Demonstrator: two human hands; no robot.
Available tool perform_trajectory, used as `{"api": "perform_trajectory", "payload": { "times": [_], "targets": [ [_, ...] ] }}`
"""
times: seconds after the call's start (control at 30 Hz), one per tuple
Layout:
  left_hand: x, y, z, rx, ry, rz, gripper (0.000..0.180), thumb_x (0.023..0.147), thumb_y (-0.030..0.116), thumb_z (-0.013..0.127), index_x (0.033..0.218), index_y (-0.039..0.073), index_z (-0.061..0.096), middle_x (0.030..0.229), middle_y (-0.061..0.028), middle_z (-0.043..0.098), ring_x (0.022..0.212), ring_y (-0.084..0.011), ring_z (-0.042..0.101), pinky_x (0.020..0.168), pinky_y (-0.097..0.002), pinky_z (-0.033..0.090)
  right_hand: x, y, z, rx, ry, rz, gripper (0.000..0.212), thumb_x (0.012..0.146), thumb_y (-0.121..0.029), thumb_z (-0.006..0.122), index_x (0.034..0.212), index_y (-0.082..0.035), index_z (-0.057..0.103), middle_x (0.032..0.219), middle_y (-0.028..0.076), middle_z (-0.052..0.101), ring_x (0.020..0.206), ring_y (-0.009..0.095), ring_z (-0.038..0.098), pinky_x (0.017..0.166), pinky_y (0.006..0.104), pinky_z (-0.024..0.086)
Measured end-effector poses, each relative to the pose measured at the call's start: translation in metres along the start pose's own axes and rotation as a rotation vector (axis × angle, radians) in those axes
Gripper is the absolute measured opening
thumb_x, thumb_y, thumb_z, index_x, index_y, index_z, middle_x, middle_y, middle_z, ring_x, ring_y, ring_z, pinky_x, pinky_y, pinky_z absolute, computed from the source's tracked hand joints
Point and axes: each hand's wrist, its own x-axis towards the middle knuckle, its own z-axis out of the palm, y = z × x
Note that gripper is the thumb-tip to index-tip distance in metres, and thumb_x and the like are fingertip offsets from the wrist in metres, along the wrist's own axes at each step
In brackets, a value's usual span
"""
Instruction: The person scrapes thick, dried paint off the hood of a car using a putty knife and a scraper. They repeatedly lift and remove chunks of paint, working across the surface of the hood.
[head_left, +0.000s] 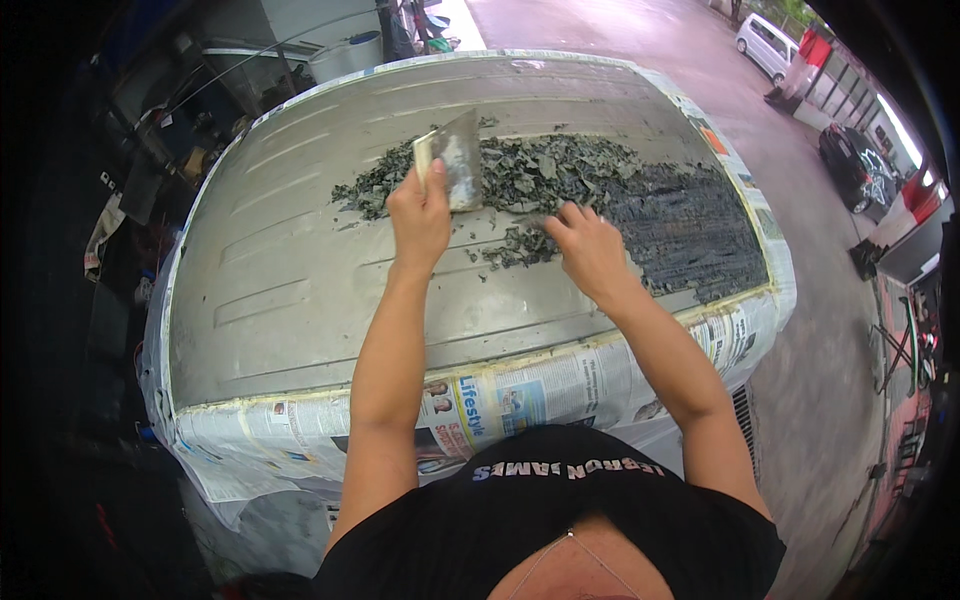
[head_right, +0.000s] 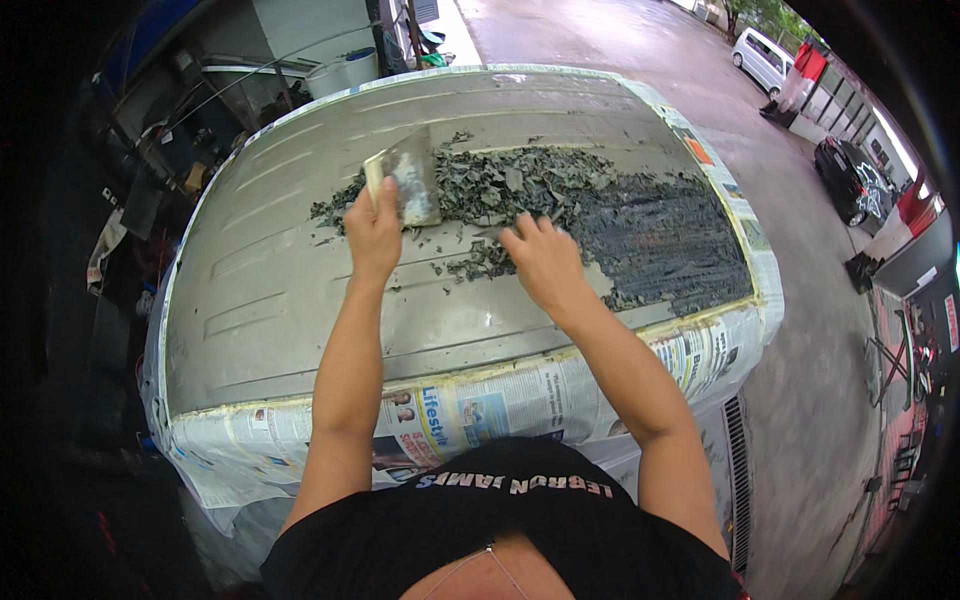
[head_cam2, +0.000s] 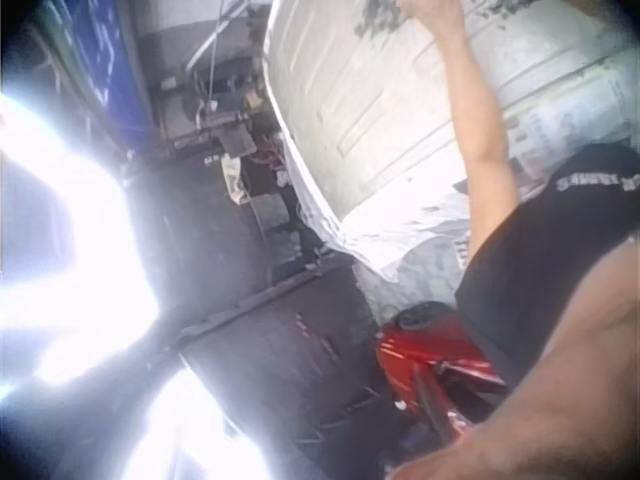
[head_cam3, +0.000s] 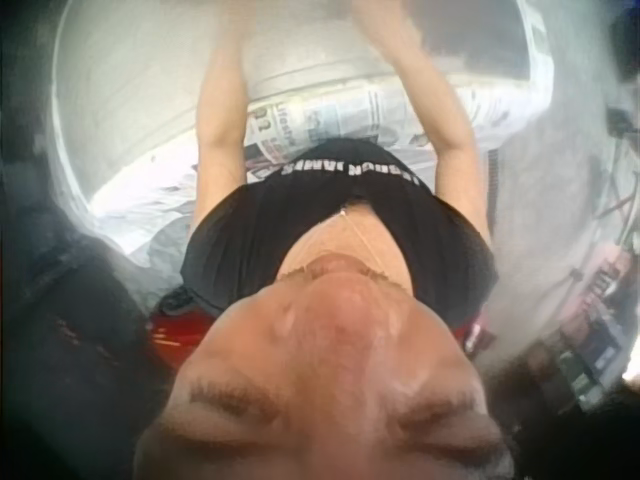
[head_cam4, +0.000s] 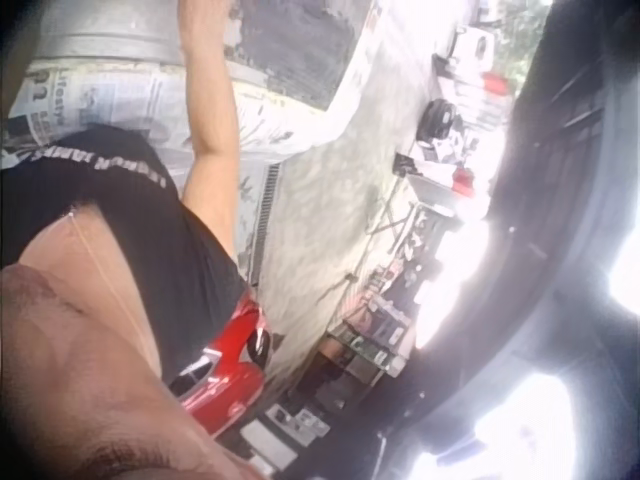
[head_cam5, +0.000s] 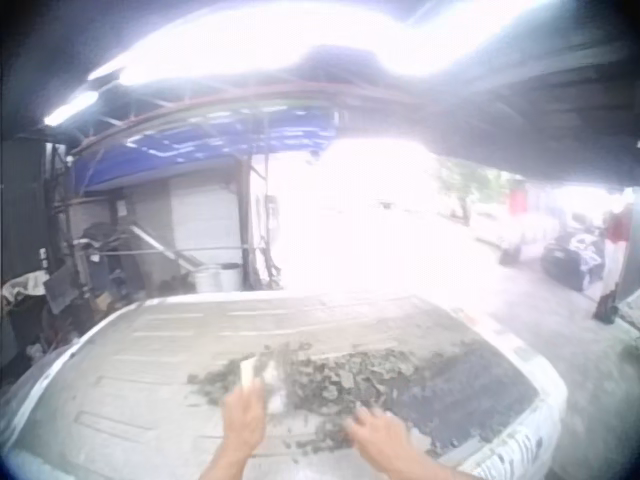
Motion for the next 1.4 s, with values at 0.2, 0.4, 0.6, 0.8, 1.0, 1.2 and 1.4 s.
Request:
{"api": "perform_trajectory", "payload": {
  "times": [0.2,0.4,0.6,0.8,1.0,1.2,1.4],
  "targets": [
    [-0.024,0.001,-0.026,0.143,-0.151,-0.007,0.033,0.106,0.025,0.061,0.087,-0.003,0.065,0.065,-0.0153,0.06,0.057,-0.0245,0.056,0.055,-0.0418,0.043,0.001,0.012,-0.005,0.645,0.087,0.538,0.033,0.087,-0.016,0.073,0.115,0.003,0.071,0.096,0.025,0.074,0.093,0.041,0.073,0.086,0.0449,0.056],
    [-0.055,0.002,0.016,0.181,-0.267,0.254,0.024,0.104,0.018,0.061,0.093,-0.003,0.065,0.076,-0.0208,0.064,0.062,-0.0377,0.061,0.059,-0.0466,0.046,0.004,-0.007,0.0,0.628,0.128,0.465,0.036,0.087,-0.018,0.074,0.116,0.005,0.07,0.105,0.025,0.074,0.099,0.04,0.072,0.089,0.0429,0.055],
    [-0.048,0.006,0.038,0.25,-0.305,0.299,0.019,0.102,0.017,0.061,0.093,0.001,0.06,0.08,-0.0189,0.064,0.069,-0.0429,0.065,0.061,-0.0514,0.052,0.002,-0.022,-0.016,0.587,0.151,0.403,0.034,0.087,-0.014,0.073,0.115,0.005,0.07,0.106,0.024,0.072,0.1,0.039,0.071,0.091,0.0422,0.054],
    [-0.027,-0.025,0.038,0.38,-0.19,0.269,0.024,0.103,0.02,0.06,0.092,0.0,0.063,0.08,-0.0217,0.066,0.072,-0.0425,0.066,0.063,-0.0503,0.05,-0.008,-0.028,-0.024,0.629,0.166,0.434,0.034,0.086,-0.013,0.075,0.115,0.004,0.07,0.107,0.023,0.072,0.101,0.038,0.071,0.09,0.0413,0.054],
    [0.012,-0.001,-0.008,0.016,-0.199,-0.091,0.018,0.099,0.018,0.067,0.097,0.001,0.073,0.085,-0.0128,0.07,0.073,-0.0331,0.067,0.062,-0.042,0.051,-0.012,0.005,-0.035,0.638,0.32,0.541,0.041,0.086,-0.013,0.075,0.122,0.004,0.067,0.11,0.022,0.072,0.101,0.035,0.071,0.091,0.0408,0.054],
    [0.002,-0.015,-0.038,0.399,-0.449,0.824,0.026,0.073,0.0,0.076,0.098,0.007,0.075,0.093,-0.0049,0.068,0.086,-0.0241,0.066,0.067,-0.0363,0.056,-0.024,0.039,-0.039,0.747,0.268,0.581,0.041,0.086,-0.016,0.076,0.121,0.003,0.066,0.099,0.014,0.074,0.089,0.021,0.069,0.082,0.0347,0.054],
    [-0.006,-0.005,-0.052,0.497,-0.549,1.134,0.027,0.071,0.005,0.074,0.098,0.006,0.074,0.094,-0.0041,0.066,0.087,-0.022,0.065,0.066,-0.0349,0.056,-0.012,0.036,-0.083,0.989,-0.029,0.571,0.033,0.083,-0.022,0.076,0.104,0.002,0.071,0.086,0.01,0.072,0.075,0.015,0.064,0.07,0.0317,0.051]
  ]
}}
